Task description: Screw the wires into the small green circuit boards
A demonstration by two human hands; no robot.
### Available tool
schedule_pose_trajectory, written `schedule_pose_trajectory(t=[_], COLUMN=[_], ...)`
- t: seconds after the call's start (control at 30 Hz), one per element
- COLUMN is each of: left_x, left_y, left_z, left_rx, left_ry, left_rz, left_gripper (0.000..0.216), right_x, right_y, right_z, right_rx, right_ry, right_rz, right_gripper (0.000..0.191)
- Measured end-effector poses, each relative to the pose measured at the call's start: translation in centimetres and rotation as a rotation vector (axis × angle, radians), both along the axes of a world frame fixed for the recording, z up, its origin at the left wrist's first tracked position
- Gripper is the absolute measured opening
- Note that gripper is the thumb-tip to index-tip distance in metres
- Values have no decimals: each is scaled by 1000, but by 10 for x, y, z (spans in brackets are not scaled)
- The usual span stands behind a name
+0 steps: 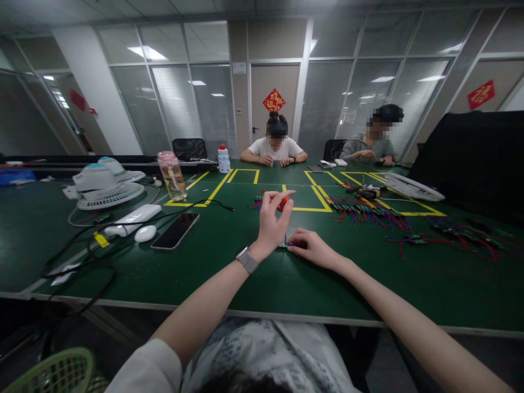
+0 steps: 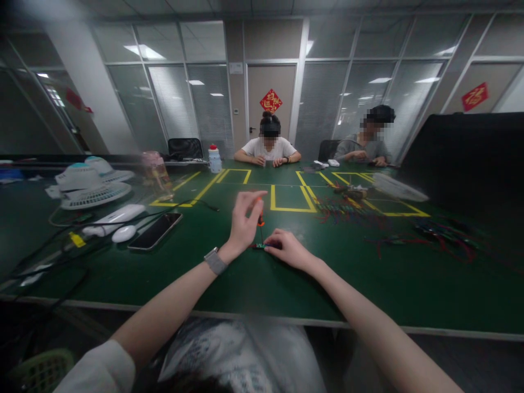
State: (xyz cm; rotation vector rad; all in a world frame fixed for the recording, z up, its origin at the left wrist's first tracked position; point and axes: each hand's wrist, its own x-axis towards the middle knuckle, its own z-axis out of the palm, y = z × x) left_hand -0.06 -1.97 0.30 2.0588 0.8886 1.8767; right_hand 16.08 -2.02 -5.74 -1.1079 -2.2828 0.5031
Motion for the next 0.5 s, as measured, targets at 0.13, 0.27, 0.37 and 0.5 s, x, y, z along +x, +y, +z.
schedule_pose_trajectory(t=[0.13, 0.27, 0.37, 0.5], left_x=[0, 1, 1, 0], left_y=[5, 8, 6, 0], left_z=[-4, -7, -5, -2], left_rx=[-18, -71, -30, 30], left_ry=[-31, -89, -64, -15], left_rz=[-88, -107, -54, 35], left_gripper=[33, 32, 26, 18], right_x=[-1, -1, 0, 0], right_y=[-2, -4, -4, -2], right_z=[3, 5, 4, 2], right_rx=[-2, 11, 19, 17], right_ry=[-11, -33, -42, -25], right_rz=[-1, -2, -6, 2], right_gripper=[18, 17, 17, 17])
